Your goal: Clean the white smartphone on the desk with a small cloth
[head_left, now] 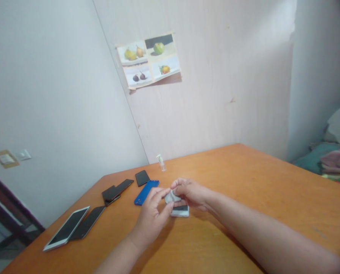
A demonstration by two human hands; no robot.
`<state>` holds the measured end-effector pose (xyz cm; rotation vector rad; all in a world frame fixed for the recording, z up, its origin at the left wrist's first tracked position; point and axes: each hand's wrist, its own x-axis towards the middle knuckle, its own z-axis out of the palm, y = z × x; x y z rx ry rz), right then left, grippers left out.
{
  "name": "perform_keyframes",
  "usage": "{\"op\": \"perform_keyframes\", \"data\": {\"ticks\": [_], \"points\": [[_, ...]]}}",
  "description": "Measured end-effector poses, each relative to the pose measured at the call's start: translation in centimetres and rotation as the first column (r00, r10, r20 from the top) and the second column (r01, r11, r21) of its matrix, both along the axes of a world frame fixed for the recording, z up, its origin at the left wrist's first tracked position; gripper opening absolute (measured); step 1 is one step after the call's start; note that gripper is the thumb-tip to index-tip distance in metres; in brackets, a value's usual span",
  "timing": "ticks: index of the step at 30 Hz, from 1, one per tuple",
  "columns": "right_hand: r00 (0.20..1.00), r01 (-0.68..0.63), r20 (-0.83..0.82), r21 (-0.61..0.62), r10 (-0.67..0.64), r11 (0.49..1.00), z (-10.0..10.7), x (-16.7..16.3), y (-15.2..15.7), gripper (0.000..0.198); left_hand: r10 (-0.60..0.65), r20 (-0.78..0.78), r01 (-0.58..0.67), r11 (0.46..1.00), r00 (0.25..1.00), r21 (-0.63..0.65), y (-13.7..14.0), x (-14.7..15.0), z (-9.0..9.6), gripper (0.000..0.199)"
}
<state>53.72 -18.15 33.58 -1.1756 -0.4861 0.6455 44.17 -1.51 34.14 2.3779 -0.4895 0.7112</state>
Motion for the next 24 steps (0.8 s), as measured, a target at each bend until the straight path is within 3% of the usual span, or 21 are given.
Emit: {"op": "perform_keyframes", "data": {"ticks": [7, 11, 13, 15, 19, 21, 22, 24], "points": [[0.994, -0.024, 0.104, -0.139, 0.039, 0.99, -0.1, -0.4, 0.7, 0.021, 0.038, -0.075, -0.038, 0.999, 0.996, 0.012, 0.7, -0.8, 0.2, 0.02], [0.955, 0.138, 0.291, -0.293, -0.049, 0.946, -0.3, 1.3, 0.3, 0.016, 0.121, -0.123, -0.121, 0.993, 0.985, 0.008, 2.0, -0.6, 0.1, 0.022], [0.901, 0.25, 0.426, -0.354, -0.083, 0.901, -0.3, 2.4, -0.6, 0.032, 0.157, -0.151, -0.161, 0.987, 0.976, -0.011, 2.7, -0.3, 0.0, 0.023], [0.834, 0.317, 0.55, -0.398, -0.052, 0.861, -0.3, 3.2, -1.8, 0.061, 0.169, -0.2, -0.184, 0.981, 0.965, -0.06, 3.3, 0.3, -0.1, 0.023], [0.727, 0.298, 0.67, -0.502, 0.147, 0.812, -0.6, 3.2, -3.5, 0.12, 0.169, -0.25, -0.206, 0.97, 0.953, -0.131, 4.3, 1.6, -0.4, 0.024], [0.655, 0.294, 0.694, -0.597, 0.298, 0.746, -0.8, 2.9, -3.7, 0.135, 0.22, -0.212, -0.229, 0.973, 0.952, -0.016, 4.7, 2.1, -0.2, 0.022], [0.618, 0.304, 0.696, -0.642, 0.367, 0.704, -0.9, 2.7, -3.7, 0.139, 0.261, -0.183, -0.246, 0.964, 0.948, 0.103, 5.0, 2.3, 0.0, 0.022], [0.568, 0.325, 0.688, -0.692, 0.452, 0.645, -1.0, 2.5, -3.6, 0.142, 0.33, -0.122, -0.265, 0.889, 0.936, 0.374, 5.5, 2.5, 0.6, 0.02]]}}
